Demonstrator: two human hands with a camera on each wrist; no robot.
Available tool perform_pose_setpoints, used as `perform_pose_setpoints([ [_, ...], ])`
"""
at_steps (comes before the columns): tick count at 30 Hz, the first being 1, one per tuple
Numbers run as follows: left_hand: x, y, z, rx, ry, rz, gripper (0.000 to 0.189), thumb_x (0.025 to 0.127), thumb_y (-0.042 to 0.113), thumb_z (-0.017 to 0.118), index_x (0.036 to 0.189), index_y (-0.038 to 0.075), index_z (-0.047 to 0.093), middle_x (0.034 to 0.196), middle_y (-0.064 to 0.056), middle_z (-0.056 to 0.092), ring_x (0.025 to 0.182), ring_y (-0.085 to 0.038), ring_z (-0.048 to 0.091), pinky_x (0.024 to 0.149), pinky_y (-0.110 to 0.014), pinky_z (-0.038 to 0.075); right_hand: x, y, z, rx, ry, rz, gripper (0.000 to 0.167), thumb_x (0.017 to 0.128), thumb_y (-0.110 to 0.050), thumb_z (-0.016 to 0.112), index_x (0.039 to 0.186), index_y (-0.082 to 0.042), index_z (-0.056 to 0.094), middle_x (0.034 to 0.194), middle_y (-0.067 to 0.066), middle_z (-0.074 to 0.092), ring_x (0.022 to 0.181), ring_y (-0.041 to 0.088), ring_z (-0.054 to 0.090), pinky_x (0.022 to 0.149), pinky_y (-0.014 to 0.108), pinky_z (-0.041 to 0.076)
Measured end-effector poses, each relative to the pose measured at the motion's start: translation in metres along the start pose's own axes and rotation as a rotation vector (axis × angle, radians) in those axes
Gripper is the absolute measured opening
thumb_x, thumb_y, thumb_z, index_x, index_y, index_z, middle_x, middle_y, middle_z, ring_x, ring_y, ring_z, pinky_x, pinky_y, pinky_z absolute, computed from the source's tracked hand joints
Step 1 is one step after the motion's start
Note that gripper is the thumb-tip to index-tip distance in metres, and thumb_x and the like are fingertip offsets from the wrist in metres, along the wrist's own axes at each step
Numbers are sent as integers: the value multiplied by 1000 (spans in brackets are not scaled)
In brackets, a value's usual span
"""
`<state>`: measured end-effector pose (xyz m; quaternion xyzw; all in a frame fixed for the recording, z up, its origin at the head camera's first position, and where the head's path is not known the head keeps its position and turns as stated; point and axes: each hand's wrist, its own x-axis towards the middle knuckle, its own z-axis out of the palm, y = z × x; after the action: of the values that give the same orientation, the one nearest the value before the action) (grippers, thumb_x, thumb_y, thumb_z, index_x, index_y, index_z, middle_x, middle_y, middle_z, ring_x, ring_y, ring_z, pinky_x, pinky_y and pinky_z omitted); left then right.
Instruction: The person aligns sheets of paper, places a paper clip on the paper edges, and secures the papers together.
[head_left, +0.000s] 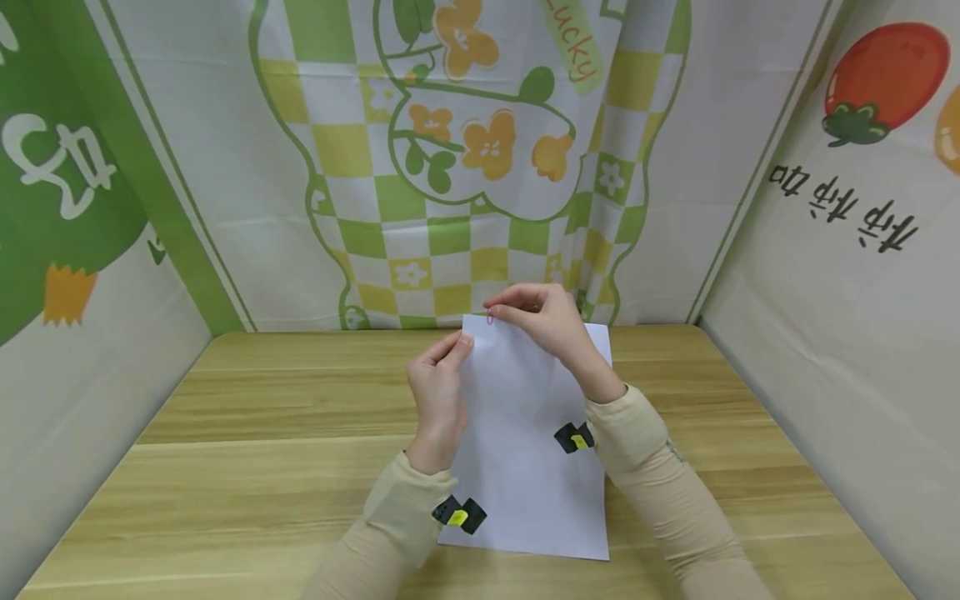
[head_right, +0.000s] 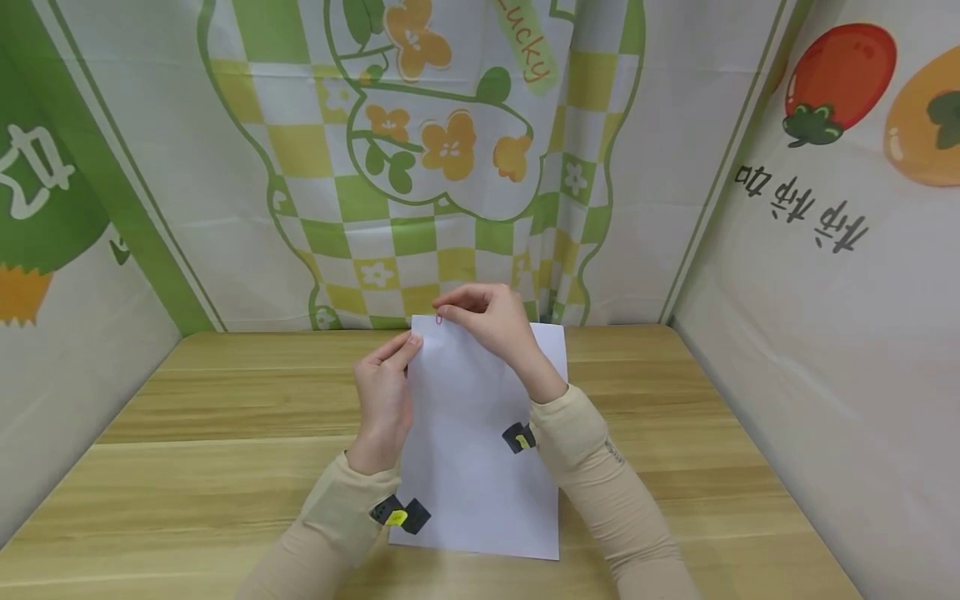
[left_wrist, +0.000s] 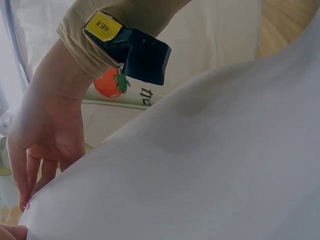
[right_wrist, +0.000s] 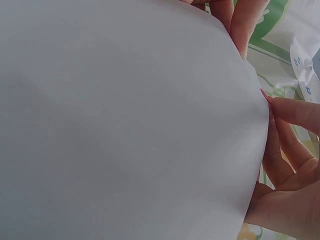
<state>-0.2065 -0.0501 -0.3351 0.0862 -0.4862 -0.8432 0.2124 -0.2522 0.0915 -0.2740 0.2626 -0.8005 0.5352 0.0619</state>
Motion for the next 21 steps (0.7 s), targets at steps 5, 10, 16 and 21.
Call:
perform_pose_setpoints([
  [5, -2, 1, 0, 29, -12, -3, 20, 83, 0, 68, 99, -10, 70, 84, -2, 70, 86, -14, 60, 78, -24, 48, 0, 5, 0, 13, -2, -1, 17, 88, -23, 69, 100, -12, 74, 100, 5, 72, 86, 15, 66, 78, 31, 51],
  [10, -3, 2, -1, 42, -17, -9, 20, 83, 1, 68, 100, -10, 70, 87, -2, 68, 89, -15, 59, 81, -26, 47, 0, 7, 1, 23, 6, -6, 19, 88, -20, 68, 103, -9, 73, 103, 9, 71, 89, 17, 66, 78, 28, 50],
  [16, -3, 2, 0, 44, -15, -8, 20, 83, 1, 68, 100, -10, 70, 87, -2, 68, 89, -15, 59, 80, -25, 48, -5, -6, 1, 21, 29, -9, 19, 88, -13, 67, 103, -2, 71, 103, 16, 70, 90, 27, 66, 74, 25, 50],
  [21, -4, 2, 0, 43, -14, -15, 20, 84, 1, 67, 101, -9, 70, 89, -3, 69, 90, -15, 59, 81, -25, 48, -13, -26, 1, 10, 37, -9, 18, 88, -8, 65, 102, 3, 70, 101, 19, 70, 86, 25, 66, 73, 25, 49],
])
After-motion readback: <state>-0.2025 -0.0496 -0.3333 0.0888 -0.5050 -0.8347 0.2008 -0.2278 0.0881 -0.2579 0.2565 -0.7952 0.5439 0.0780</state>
